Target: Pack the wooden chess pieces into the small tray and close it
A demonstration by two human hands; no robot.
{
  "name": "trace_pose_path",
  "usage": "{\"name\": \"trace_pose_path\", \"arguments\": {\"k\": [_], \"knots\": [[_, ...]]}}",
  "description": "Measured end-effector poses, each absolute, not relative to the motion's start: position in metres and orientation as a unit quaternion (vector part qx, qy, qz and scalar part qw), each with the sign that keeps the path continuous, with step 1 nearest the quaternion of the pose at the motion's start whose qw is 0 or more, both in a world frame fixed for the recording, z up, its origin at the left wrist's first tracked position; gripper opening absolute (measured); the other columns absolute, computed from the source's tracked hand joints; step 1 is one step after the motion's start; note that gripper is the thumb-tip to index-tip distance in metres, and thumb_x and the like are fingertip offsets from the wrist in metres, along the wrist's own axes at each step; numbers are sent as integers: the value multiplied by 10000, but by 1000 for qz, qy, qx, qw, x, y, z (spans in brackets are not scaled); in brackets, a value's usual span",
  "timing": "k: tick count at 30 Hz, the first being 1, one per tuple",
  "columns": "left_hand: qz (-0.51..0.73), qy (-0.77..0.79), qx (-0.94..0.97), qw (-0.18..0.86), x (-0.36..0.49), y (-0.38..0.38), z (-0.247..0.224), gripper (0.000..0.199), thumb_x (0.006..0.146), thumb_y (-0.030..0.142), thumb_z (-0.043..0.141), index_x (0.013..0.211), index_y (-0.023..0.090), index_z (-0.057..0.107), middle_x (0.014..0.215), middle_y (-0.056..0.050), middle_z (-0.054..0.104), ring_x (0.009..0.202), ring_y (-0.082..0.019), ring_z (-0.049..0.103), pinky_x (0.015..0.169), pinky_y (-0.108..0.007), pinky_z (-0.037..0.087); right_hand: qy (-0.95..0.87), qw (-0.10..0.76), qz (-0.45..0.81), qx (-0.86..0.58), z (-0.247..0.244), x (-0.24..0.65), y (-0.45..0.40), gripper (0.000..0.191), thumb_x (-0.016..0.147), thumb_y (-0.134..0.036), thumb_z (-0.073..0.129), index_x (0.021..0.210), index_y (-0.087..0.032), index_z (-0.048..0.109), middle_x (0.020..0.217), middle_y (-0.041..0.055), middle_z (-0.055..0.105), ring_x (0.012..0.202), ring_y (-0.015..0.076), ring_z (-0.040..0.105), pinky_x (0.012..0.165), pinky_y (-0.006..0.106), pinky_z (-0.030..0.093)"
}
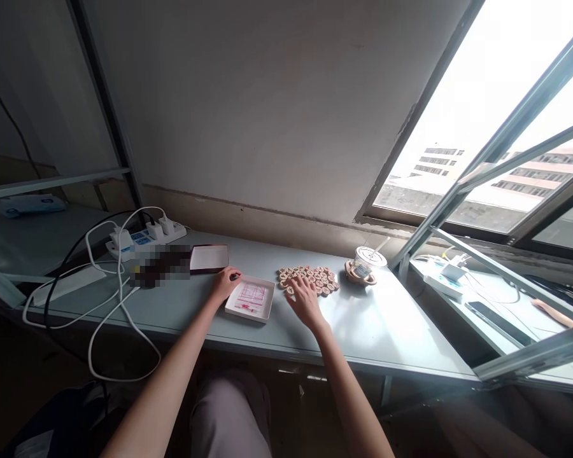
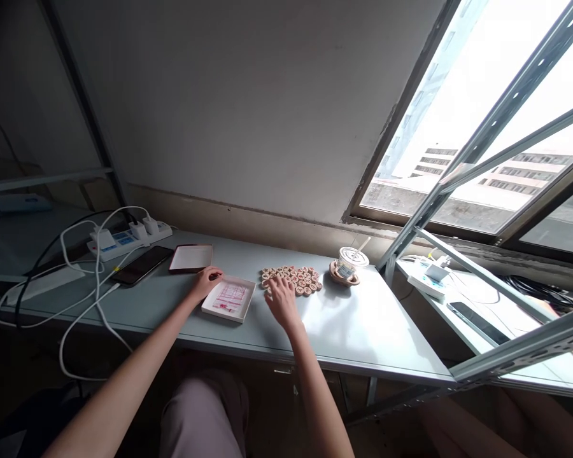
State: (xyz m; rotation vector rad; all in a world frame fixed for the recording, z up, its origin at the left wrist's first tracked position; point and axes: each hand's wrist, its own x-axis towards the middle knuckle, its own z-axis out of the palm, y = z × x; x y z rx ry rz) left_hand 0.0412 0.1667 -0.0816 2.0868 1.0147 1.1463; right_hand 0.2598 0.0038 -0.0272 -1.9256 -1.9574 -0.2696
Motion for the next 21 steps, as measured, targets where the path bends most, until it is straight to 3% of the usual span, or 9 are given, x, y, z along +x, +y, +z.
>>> {"name": "trace_pose_path", "arguments": {"k": [3,8,12,16,19,21], "knots": [[432,372,779,262,42,166,-82,135,724,232,521,713,175,642,824,-64,638,779,-179,603,748,-302,479,-750,186,-76,-630,-24,230,15,227,898,-275,440,1095,-250,551,1133,65,535,1046,219,454,870,372,378],[442,379,778,237,43,167,-84,150,742,244,506,699,178,634,797,-63,643,771,-179,606,745,-303,480,-786,88,-87,-606,-24,190,44,305,839,-329,550,1091,-157,564,1070,141,569,999,265,473,826,386,392],[442,383,777,232,43,168,-84,164,741,266,496,698,178,627,790,-61,640,761,-178,606,738,-301,484,-760,80,-17,-645,-25,180,55,200,846,-261,532,1002,-159,602,988,121,620,942,245,519,821,381,365],[427,384,786,229,41,166,-82,210,746,303,465,710,170,624,825,-75,633,795,-194,606,765,-315,478,-724,220,80,-648,-20,195,39,158,842,-292,537,945,-201,615,951,57,643,907,206,546,807,333,353],[407,393,790,236,39,167,-81,230,741,325,450,718,175,622,839,-80,640,811,-210,606,770,-325,473,-663,361,159,-636,-18,225,15,242,872,-375,472,951,-189,604,907,50,634,811,173,558,703,273,384],[400,401,789,237,38,168,-81,234,731,332,442,719,181,620,837,-81,648,833,-221,604,785,-331,469,-630,412,187,-631,-20,251,-4,280,861,-405,470,969,-179,596,917,57,628,809,174,560,674,262,394]]}}
